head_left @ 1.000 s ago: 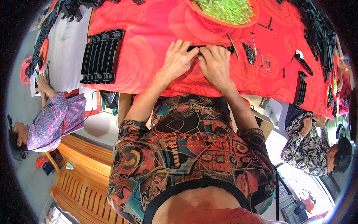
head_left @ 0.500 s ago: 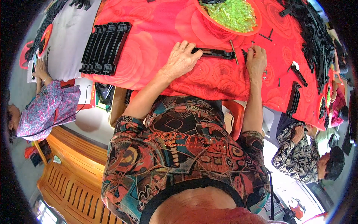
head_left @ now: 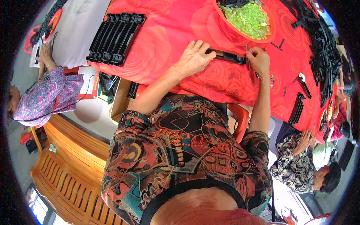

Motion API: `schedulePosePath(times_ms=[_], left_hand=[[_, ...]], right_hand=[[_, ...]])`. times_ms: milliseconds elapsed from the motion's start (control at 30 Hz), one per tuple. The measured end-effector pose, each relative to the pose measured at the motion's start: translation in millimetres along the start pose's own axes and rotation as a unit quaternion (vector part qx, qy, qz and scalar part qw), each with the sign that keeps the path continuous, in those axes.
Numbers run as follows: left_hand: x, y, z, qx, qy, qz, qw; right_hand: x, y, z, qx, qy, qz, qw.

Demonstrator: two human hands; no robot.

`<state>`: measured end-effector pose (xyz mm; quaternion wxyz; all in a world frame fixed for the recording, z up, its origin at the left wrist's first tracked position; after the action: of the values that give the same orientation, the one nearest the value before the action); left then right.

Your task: The person assembles plastic toy parts by inserting springs and plastic fasteners into plastic housings, using tweezers to manipulate the small components.

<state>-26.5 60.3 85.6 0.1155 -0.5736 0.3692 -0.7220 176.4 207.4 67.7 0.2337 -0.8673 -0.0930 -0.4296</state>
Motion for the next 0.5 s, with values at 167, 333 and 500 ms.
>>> schedulePosePath(times_ms=[167, 333, 500], left_hand=[[-2.8, -2.9, -0.2, 0.006, 0.012, -0.044, 0.999], [1.9, 0.3, -1.0, 0.011, 0.014, -0.036, 0.999], [1.2, -0.8, -0.4, 0.007, 0.004, -0.044, 0.999]], right_hand=[[25.7, 18.4, 4.1, -0.087, -0.407, 0.110, 0.903], [21.3, 15.2, -20.7, -0.140, -0.726, 0.090, 0.667], [7.3, 3.1, -79.8, -0.136, -0.810, -0.027, 0.569]])
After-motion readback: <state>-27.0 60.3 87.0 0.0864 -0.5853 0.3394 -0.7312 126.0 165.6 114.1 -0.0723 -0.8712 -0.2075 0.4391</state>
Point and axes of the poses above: each hand's wrist, its own y-axis away from the middle knuckle, its own x-axis out of the back of the hand, z = x × y, the point moved 5 cm from there along -y, towards the middle knuckle, and after that the axes turned 8 degrees about z, right-handed, at the moved point
